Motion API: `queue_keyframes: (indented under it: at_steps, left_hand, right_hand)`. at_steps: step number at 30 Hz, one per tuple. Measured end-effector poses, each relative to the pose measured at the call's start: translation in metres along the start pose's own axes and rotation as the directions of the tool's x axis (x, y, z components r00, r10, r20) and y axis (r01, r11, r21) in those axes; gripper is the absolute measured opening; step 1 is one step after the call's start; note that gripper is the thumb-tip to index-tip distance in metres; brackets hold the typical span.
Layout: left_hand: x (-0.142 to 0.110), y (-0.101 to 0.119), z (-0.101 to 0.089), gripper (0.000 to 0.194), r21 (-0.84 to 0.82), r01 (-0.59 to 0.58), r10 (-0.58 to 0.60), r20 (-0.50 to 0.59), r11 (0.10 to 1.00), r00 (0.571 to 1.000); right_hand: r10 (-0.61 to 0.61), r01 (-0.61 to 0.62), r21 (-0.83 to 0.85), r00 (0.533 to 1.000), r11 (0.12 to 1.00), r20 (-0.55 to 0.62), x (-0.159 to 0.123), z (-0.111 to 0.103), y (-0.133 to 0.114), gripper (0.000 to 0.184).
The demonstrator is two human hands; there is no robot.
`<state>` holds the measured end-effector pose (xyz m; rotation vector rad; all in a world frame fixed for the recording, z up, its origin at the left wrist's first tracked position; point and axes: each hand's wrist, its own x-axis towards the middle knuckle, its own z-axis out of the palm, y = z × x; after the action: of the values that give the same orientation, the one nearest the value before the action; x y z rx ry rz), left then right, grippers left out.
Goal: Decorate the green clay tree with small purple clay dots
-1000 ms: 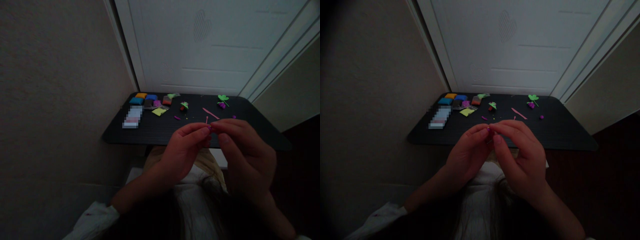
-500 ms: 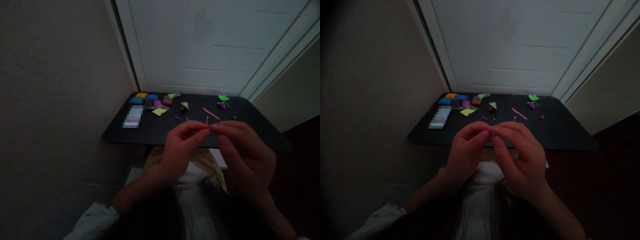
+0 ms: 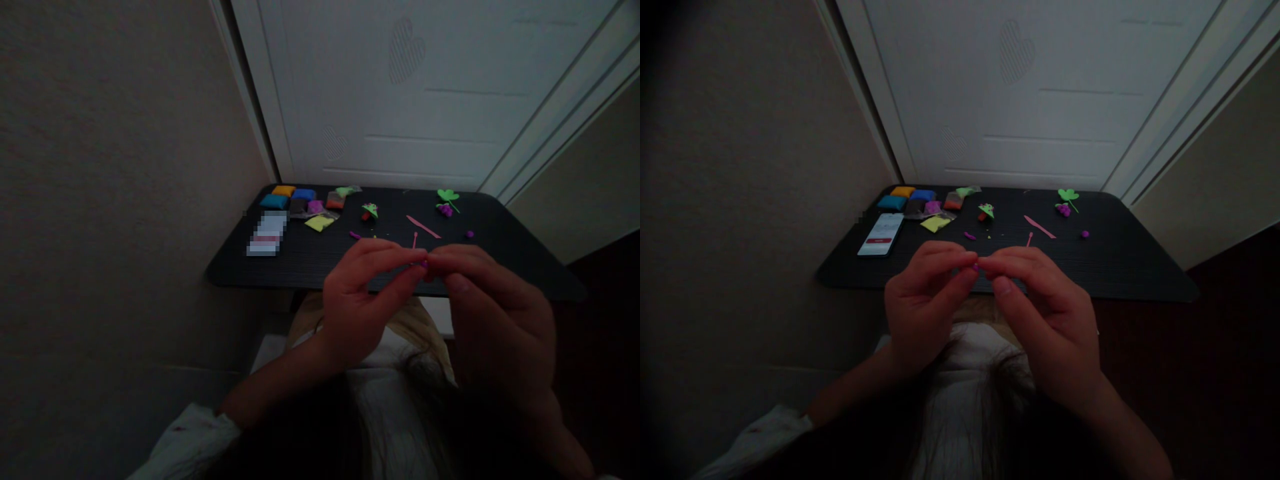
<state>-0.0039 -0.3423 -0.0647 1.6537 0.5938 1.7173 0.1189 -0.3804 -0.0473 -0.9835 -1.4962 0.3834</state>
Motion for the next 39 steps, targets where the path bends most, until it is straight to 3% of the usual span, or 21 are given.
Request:
queue_keyframes:
  at_steps: [10,17,22,33,39]
  left_hand:
    - [-0.0006,-0.0001,-0.0026,0.034,0.087,-0.114,0.115,-0.009,0.99,0.993]
    - [-0.0013,0.0002,-0.0026,0.034,0.061,-0.103,0.102,0.011,0.993,0.995]
    - [-0.0012,0.003,0.0009,0.023,0.008,-0.035,0.035,-0.041,0.999,0.999]
    - [-0.0009,0.0005,-0.0016,0.017,-0.03,0.04,-0.038,0.077,0.999,0.996]
    - [-0.0001,-0.003,-0.0013,0.011,-0.186,0.277,-0.25,0.158,0.943,0.955]
  right_hand:
    - [0.06,-0.061,0.078,0.998,0.995,0.019,-0.0006,-0.0001,-0.0011,0.018]
    - [0.052,-0.057,0.099,0.997,0.993,0.049,-0.0004,-0.0003,0.0027,0.02]
    - [0.05,-0.054,0.106,0.998,0.993,0.038,-0.0002,0.0001,0.0027,0.017]
    - [0.059,-0.06,0.059,0.998,0.996,0.019,0.0024,-0.0001,0.0035,0.011]
    - [0.042,-0.043,0.049,0.999,0.998,0.02,0.0029,0.0004,0.0072,0.012]
